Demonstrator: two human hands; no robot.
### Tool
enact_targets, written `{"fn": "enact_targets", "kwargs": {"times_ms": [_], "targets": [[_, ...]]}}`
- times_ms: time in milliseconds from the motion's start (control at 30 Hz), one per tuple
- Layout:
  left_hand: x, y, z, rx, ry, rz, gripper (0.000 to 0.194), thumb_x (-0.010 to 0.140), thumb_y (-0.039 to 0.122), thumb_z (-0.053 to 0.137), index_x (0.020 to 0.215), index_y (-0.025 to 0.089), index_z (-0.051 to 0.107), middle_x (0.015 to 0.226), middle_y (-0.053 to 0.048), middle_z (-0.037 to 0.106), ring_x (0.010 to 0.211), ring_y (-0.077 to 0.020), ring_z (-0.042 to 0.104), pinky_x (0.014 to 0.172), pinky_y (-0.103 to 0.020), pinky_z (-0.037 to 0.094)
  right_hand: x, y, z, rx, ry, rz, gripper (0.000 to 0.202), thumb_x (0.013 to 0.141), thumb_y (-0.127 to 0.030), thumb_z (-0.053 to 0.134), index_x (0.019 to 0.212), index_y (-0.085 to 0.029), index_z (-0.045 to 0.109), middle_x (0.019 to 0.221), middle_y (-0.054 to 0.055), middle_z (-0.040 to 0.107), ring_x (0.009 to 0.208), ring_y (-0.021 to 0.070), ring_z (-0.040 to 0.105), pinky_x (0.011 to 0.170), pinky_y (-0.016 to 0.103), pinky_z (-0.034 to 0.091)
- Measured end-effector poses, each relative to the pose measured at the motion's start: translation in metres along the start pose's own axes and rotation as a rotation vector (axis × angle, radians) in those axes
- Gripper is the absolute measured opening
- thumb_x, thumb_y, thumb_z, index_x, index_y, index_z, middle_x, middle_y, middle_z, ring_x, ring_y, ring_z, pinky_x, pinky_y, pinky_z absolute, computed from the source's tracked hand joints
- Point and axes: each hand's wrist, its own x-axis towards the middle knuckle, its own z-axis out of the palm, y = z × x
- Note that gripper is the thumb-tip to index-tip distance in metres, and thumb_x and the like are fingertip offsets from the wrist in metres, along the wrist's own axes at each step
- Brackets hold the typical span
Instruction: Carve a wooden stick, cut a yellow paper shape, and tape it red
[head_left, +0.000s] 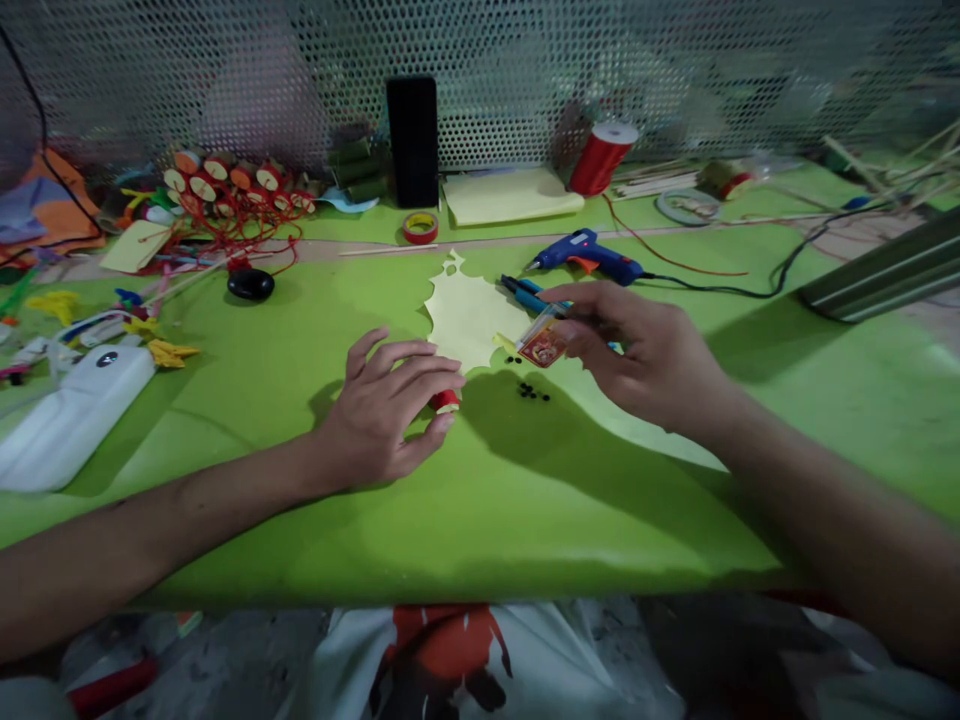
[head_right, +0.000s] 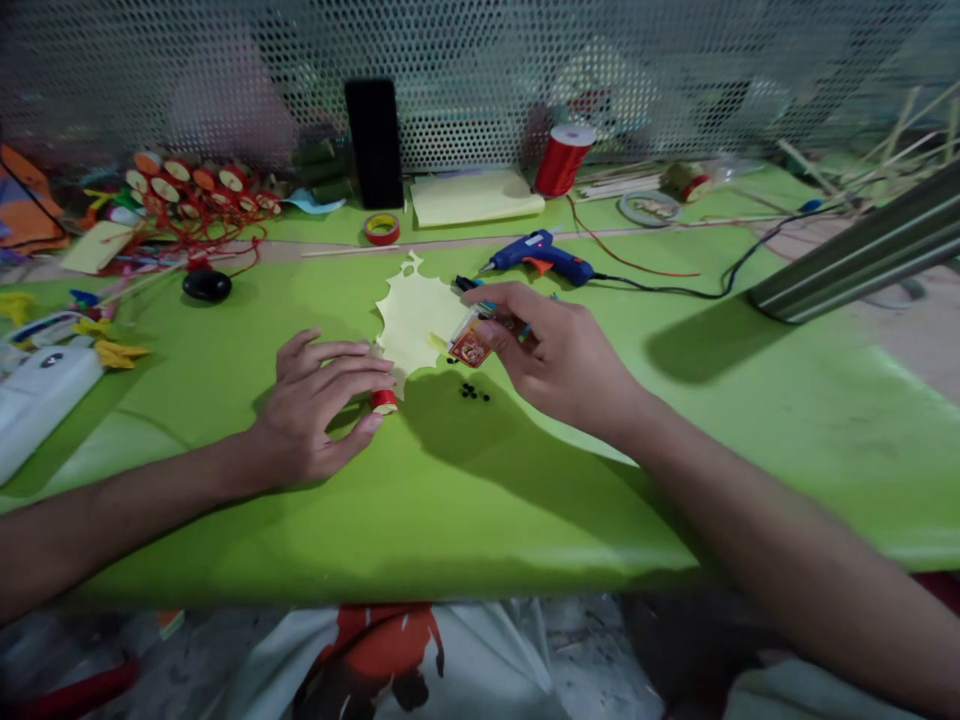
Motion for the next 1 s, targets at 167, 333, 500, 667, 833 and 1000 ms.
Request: {"fn": "enact_targets", "kwargs": {"times_ms": [167,333,500,667,833,1000], "targets": [[-0.002,-0.002,0.002,0.002,0.010,0.014,0.018,0.102,0.030,0.066,0.118,0.023,0.068,0.118,-0.004,0.081,0.128,-0.0284,0.066,0.125,-0.055,0.031,-0.001,-0.001,0.001,0.318,-0.084,0.106,0.039,0.102,-0.053,0.064,0.128,-0.024,0.067,0.081,0.002,0.066,0.061,0.0153,0.058,0.054,0.031,0.049],[-0.002,-0.003,0.003,-0.004,0.030,-0.002,0.015,0.101,0.033,0.071,0.113,0.024,0.068,0.109,-0.001,0.082,0.122,-0.0257,0.069,0.126,-0.052,0.031,0.002,-0.012,0.004,0.726,-0.205,0.341,0.046,0.089,-0.055,0.081,0.114,-0.020,0.065,0.076,0.000,0.066,0.059,0.0136,0.060,0.049,0.027,0.053],[0.020,0.002,-0.011,0.029,0.157,0.052,0.023,0.097,0.037,0.077,0.118,0.027,0.071,0.102,0.000,0.079,0.102,-0.0230,0.071,0.118,-0.049,0.042,0.001,-0.022,0.008,0.926,-0.284,0.488,0.039,0.088,-0.044,0.084,0.111,-0.019,0.065,0.080,0.000,0.069,0.062,0.0119,0.062,0.050,0.023,0.052],[0.049,0.002,-0.018,0.060,0.155,0.196,0.030,0.099,0.039,0.075,0.127,0.029,0.075,0.108,-0.004,0.077,0.103,-0.0237,0.067,0.113,-0.048,0.046,0.000,-0.025,0.009,0.991,-0.302,0.534,0.037,0.086,-0.040,0.084,0.108,-0.019,0.064,0.080,0.000,0.069,0.061,0.0119,0.064,0.051,0.024,0.053],[0.056,0.000,-0.013,0.004,0.061,0.172,0.019,0.103,0.039,0.069,0.117,0.032,0.081,0.102,-0.003,0.080,0.101,-0.0221,0.066,0.104,-0.042,0.048,-0.001,-0.022,0.009,0.999,-0.316,0.534,0.038,0.087,-0.041,0.085,0.109,-0.018,0.065,0.081,0.000,0.071,0.061,0.0118,0.063,0.052,0.024,0.053],[0.059,0.000,-0.011,-0.038,0.026,0.163,0.017,0.104,0.040,0.068,0.105,0.030,0.082,0.096,-0.002,0.081,0.096,-0.0209,0.067,0.097,-0.039,0.050,-0.001,-0.021,0.010,0.979,-0.335,0.531,0.040,0.086,-0.043,0.085,0.111,-0.018,0.064,0.083,0.001,0.072,0.060,0.0120,0.062,0.053,0.025,0.053]]}}
